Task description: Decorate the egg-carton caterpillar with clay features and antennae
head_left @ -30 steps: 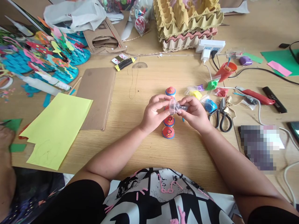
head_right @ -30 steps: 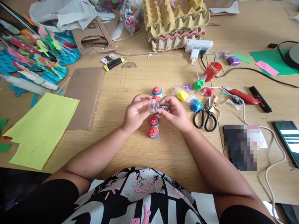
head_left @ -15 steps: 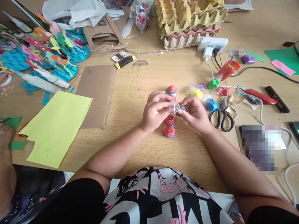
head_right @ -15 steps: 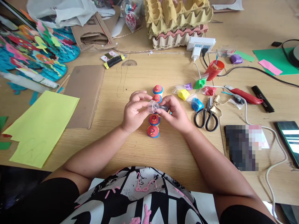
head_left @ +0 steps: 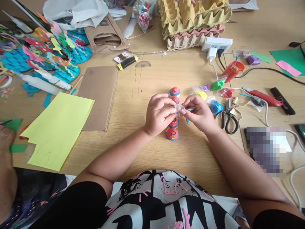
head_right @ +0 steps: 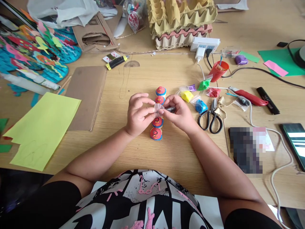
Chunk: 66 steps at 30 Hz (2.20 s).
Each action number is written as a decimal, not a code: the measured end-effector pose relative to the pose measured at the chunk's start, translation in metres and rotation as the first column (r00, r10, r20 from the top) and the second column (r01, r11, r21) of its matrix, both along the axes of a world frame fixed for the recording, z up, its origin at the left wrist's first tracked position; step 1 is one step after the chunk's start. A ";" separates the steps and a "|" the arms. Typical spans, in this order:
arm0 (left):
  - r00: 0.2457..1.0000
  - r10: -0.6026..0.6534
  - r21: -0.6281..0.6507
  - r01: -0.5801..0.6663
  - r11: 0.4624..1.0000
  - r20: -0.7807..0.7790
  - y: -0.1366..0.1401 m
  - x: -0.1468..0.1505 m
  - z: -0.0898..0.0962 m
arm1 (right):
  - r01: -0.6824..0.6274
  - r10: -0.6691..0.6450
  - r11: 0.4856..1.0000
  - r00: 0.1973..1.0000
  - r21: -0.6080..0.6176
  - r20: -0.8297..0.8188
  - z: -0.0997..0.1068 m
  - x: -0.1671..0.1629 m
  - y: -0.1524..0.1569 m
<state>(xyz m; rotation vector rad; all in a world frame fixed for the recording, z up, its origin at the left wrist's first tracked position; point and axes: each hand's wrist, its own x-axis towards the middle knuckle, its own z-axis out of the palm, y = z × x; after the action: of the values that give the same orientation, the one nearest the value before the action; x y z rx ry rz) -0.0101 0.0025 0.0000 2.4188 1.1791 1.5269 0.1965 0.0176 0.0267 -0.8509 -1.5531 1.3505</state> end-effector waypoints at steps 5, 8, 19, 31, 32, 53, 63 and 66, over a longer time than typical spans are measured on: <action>0.998 -0.018 -0.081 0.023 0.996 0.053 0.000 -0.001 -0.001 | 0.049 -0.050 0.998 0.999 0.039 0.018 0.000 -0.001 0.000; 0.999 0.012 -0.115 -0.007 0.993 0.047 -0.001 0.001 0.000 | 0.095 -0.099 0.992 0.995 0.088 0.032 0.000 -0.003 -0.002; 0.829 0.028 -0.335 0.194 0.922 0.558 0.002 0.008 -0.001 | 0.367 -0.364 0.922 0.930 0.121 -0.045 -0.014 0.013 0.015; 0.681 0.116 -0.534 0.444 0.719 0.723 0.009 0.005 -0.011 | 0.200 -0.546 0.785 0.671 0.587 0.501 -0.017 0.035 0.025; 0.684 0.122 -0.539 0.438 0.720 0.719 0.009 0.004 -0.012 | 0.170 -0.562 0.762 0.654 0.625 0.507 -0.018 0.035 0.025; 0.727 -0.213 -0.499 0.625 0.600 0.653 0.002 0.002 -0.008 | 0.098 -0.415 0.716 0.856 0.691 0.308 -0.003 0.004 -0.001; 0.810 -0.208 -0.483 0.510 0.712 0.548 0.001 0.001 -0.010 | 0.157 -0.386 0.749 0.893 0.644 0.231 -0.002 0.003 -0.004; 0.816 -0.110 -0.471 0.431 0.770 0.567 0.001 0.003 -0.005 | 0.191 -0.401 0.747 0.893 0.636 0.204 -0.002 0.002 -0.006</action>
<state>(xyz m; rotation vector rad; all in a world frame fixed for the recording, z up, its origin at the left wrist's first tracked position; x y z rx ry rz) -0.0075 0.0036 -0.0047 1.5575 0.9241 1.3250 0.1982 0.0120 0.0245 -0.8876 -1.8546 0.4215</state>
